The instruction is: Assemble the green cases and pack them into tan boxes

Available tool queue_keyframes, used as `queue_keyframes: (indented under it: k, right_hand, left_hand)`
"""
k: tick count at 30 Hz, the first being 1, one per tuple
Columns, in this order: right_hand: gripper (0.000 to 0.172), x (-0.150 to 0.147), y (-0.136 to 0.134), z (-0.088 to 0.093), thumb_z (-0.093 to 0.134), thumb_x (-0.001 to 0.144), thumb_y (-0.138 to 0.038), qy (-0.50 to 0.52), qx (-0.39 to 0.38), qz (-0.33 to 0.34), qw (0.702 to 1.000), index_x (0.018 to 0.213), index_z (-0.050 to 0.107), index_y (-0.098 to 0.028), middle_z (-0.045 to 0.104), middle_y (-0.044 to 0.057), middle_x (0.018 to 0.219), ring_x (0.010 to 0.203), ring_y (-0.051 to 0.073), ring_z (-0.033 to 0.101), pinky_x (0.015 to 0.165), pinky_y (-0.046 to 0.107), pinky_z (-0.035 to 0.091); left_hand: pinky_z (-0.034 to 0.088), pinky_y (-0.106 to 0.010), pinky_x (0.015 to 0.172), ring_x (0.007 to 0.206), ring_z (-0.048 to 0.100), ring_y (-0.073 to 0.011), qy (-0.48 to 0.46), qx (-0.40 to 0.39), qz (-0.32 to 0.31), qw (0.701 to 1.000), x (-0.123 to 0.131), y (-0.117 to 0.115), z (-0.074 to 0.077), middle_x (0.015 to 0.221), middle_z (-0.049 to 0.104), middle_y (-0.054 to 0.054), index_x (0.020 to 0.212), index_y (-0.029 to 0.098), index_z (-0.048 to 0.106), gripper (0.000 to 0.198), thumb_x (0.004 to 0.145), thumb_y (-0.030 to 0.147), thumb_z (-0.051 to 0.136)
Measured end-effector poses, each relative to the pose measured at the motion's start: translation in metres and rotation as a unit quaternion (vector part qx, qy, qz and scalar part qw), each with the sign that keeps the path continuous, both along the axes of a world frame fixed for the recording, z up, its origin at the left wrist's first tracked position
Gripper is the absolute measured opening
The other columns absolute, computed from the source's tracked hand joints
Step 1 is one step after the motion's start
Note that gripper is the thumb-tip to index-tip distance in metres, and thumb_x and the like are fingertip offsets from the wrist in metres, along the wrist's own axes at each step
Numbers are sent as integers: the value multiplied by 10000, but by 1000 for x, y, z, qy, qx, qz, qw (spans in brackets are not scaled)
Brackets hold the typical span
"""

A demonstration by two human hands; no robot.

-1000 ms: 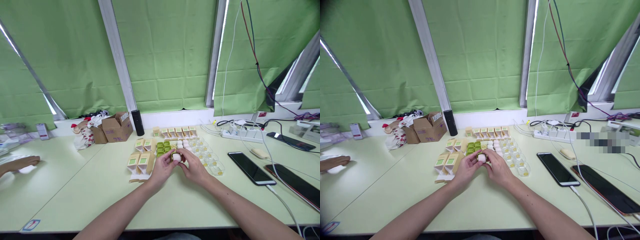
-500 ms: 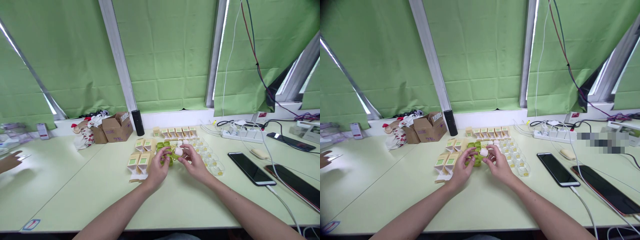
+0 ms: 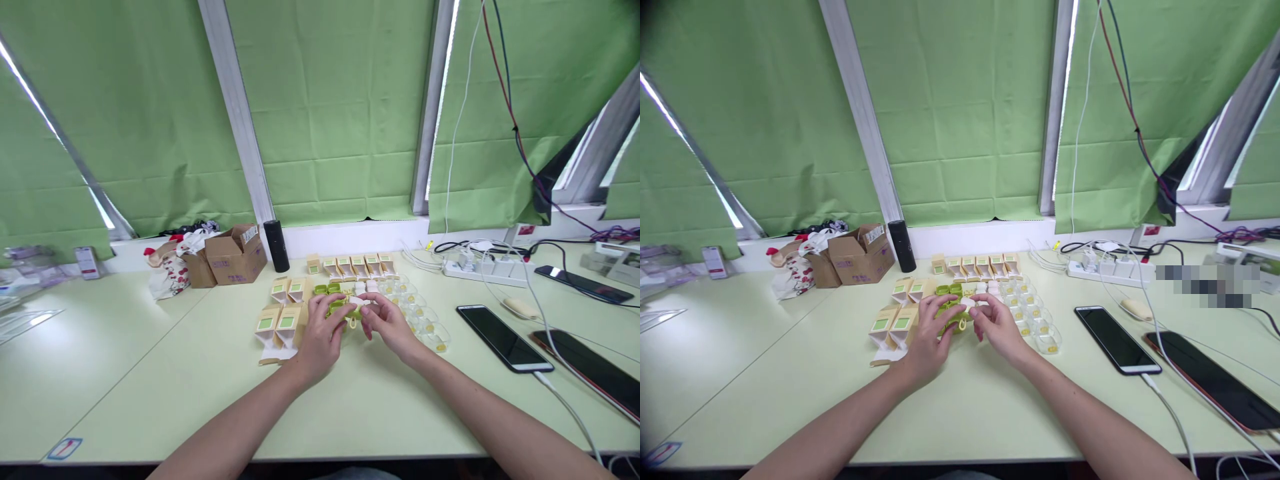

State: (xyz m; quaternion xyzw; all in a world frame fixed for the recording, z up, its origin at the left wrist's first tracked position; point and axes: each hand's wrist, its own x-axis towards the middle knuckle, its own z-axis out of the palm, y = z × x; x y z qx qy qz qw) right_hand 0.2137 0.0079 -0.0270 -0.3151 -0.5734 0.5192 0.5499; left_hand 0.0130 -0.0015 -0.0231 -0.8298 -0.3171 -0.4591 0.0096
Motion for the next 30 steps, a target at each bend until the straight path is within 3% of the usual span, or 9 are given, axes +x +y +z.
queue_keyframes:
  k: [5, 11, 15, 21, 30]
  right_hand:
    - [621, -1, 2, -2, 815, 798, -707, 26, -52, 5, 998, 1117, 635, -206, 592, -61, 599, 510, 145, 563, 506, 282, 475]
    - [554, 0, -3, 1, 820, 818, -687, 80, -78, 80, 990, 1025, 666, -197, 684, 14, 756, 578, 139, 602, 535, 271, 499]
    - [537, 1, -3, 1, 804, 831, -690, 81, -80, 94, 989, 956, 682, -183, 706, 43, 756, 578, 144, 598, 530, 272, 491]
    - [562, 3, 0, -2, 832, 803, -687, 86, -98, 92, 987, 980, 703, -169, 721, 50, 745, 567, 147, 609, 529, 274, 490]
    - [643, 3, 1, -2, 782, 775, -781, 36, -89, 67, 993, 953, 702, -168, 713, 41, 708, 533, 138, 585, 508, 271, 474]
  left_hand:
    - [490, -569, 1097, 1307, 482, -319, 15, 10, 11, 1000, 0, 1, -1, 1425, 597, -118, 1501, 351, 593, 533, 1030, 107, 539]
    - [493, -586, 1100, 1310, 476, -333, 16, 21, 17, 1000, -1, 5, -4, 1425, 608, -135, 1527, 304, 572, 539, 1015, 136, 587]
    - [494, -590, 1117, 1320, 470, -334, -4, 6, 11, 1000, -2, 7, -6, 1388, 632, -122, 1515, 303, 585, 554, 989, 138, 636]
    - [498, -532, 1127, 1301, 527, -312, -75, -98, 9, 992, 0, 4, -1, 1308, 684, -103, 1433, 298, 672, 484, 957, 242, 738]
    - [550, -414, 1016, 1149, 678, -279, -212, -272, 55, 937, 3, 16, 1, 1217, 742, -119, 1200, 217, 811, 400, 853, 415, 834]
